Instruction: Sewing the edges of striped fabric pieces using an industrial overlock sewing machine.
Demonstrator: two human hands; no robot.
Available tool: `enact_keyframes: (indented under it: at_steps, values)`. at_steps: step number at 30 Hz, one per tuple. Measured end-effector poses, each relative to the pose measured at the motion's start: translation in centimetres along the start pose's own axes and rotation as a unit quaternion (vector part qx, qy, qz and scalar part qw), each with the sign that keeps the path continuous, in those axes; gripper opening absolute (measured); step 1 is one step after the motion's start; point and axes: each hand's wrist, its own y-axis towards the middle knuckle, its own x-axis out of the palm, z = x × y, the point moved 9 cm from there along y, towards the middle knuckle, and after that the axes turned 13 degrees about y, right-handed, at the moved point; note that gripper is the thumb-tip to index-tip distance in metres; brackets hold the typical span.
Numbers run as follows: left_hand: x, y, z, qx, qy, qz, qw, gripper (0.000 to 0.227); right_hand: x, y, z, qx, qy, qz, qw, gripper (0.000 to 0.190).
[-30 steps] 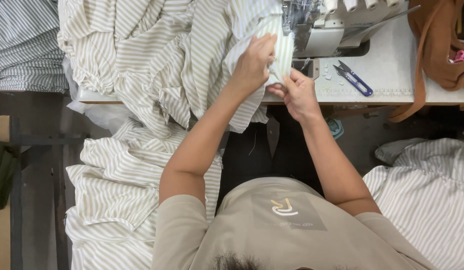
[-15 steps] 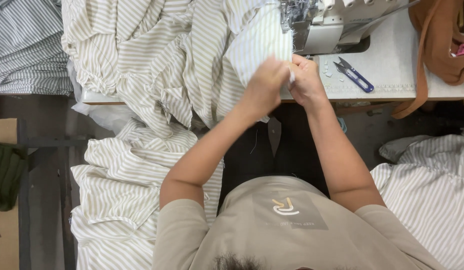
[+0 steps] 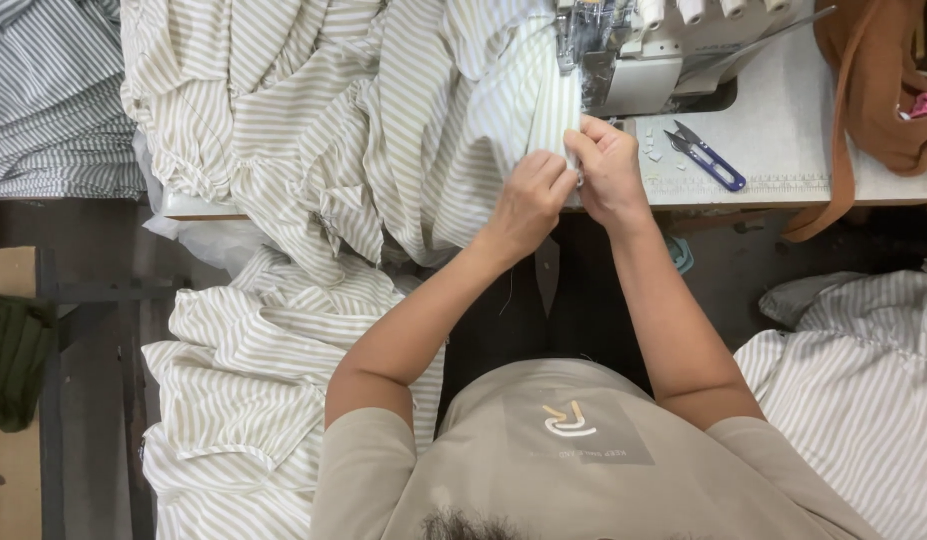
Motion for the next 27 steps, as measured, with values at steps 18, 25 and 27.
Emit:
enact_keyframes:
  at_steps: [18,25,27]
  values:
    - [4.2,5.4,-5.9,-0.081,0.046,-0.008,0.996,0.016,4.6,-2.7,-3.4,0.133,0.146,0.012,0.980,0.017]
    - [4.1,3.5,-4.7,-0.086,0.070,-0.130,0.985,0.052,-0.2,-3.8,-10.0,-0.052,-0.149,0.138,0.978,0.016]
    - [4.3,3.2,-4.8,-0.089,0.069,-0.129,0.985,0.055,-0.9,-4.2,-11.5,-0.095,-0.187,0.131,0.969,0.017]
